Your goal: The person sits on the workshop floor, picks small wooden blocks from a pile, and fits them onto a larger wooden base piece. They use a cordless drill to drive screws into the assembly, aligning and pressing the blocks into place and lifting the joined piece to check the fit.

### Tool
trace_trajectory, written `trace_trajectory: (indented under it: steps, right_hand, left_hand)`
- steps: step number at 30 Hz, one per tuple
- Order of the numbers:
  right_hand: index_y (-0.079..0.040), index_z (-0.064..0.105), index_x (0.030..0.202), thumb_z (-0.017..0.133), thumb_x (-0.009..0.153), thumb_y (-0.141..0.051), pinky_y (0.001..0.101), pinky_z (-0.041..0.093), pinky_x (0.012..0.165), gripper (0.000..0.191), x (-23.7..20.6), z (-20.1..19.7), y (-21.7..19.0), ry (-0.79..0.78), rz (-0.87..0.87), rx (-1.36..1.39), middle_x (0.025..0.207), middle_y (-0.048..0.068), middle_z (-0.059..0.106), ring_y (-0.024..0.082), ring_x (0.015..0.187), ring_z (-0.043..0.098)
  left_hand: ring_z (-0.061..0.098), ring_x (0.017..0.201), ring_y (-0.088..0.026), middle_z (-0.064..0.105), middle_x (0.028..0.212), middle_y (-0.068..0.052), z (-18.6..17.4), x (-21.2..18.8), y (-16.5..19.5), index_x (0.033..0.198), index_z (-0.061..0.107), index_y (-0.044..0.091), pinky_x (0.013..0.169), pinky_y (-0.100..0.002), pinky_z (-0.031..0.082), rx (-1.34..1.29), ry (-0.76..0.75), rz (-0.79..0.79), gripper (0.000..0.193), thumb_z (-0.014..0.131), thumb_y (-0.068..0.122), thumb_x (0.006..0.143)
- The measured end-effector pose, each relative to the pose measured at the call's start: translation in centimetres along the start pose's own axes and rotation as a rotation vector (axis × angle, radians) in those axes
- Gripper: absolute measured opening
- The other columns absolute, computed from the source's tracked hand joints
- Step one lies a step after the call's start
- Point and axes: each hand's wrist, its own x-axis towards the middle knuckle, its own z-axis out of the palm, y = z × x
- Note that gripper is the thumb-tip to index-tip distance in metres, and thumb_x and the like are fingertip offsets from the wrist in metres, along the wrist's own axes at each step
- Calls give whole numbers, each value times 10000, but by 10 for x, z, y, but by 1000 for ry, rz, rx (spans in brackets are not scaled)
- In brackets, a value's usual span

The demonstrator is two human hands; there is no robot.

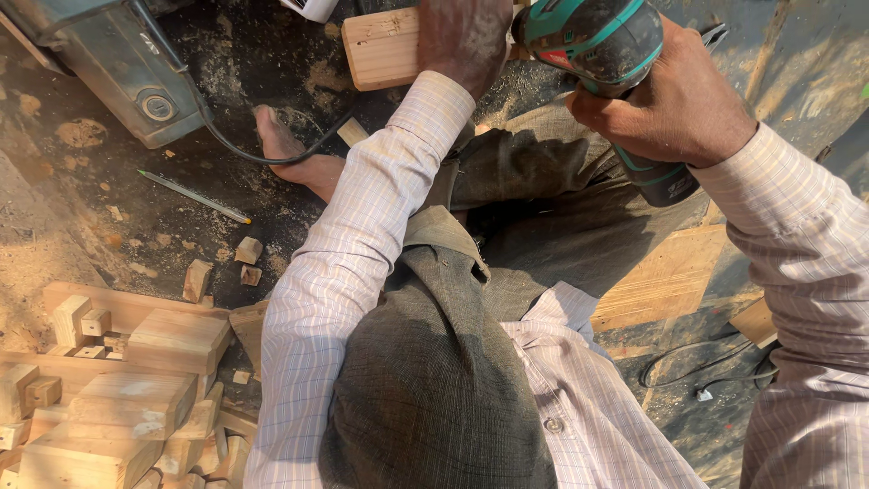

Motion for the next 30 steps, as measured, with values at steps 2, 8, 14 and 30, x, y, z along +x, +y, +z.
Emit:
trace_trajectory:
  steps: [2, 8, 14, 30]
  right_hand:
    - [-52, 653, 1318, 762, 878, -190, 442, 577, 792, 474, 0, 0, -2, -7, 39, 15, 1086, 179, 711, 329, 900, 709]
    - [-64, 589, 1433, 752, 949, -142, 381, 590, 904, 517, 0, 3, -7, 12, 72, 122, 1142, 117, 731, 221, 998, 711]
    - [-30, 403, 1599, 741, 944, -33, 344, 555, 998, 737, -1, 1, -20, 24, 65, 298, 1285, 97, 675, 151, 1092, 653]
    - [-59, 376, 1592, 724, 866, -13, 269, 552, 904, 807, -19, -31, -54, 57, 155, 385, 1239, 70, 672, 87, 1001, 652]
  left_hand:
    - [699, 683, -239, 705, 697, -74, 4, 1, 0, 854, 787, 138, 603, -457, 522, 19, -19, -3, 128, 831, 236, 784]
    - [693, 906, -203, 749, 890, -6, 9, 0, 0, 884, 815, 190, 755, -456, 502, 83, 13, 41, 84, 805, 228, 810]
    - [647, 1040, -217, 753, 962, 1, 13, -1, 0, 892, 813, 225, 881, -513, 435, 36, -49, 46, 91, 800, 274, 816]
    - [660, 1035, -218, 766, 1003, -24, 9, 0, -3, 909, 774, 230, 1020, -608, 286, 50, -164, 43, 132, 650, 197, 940]
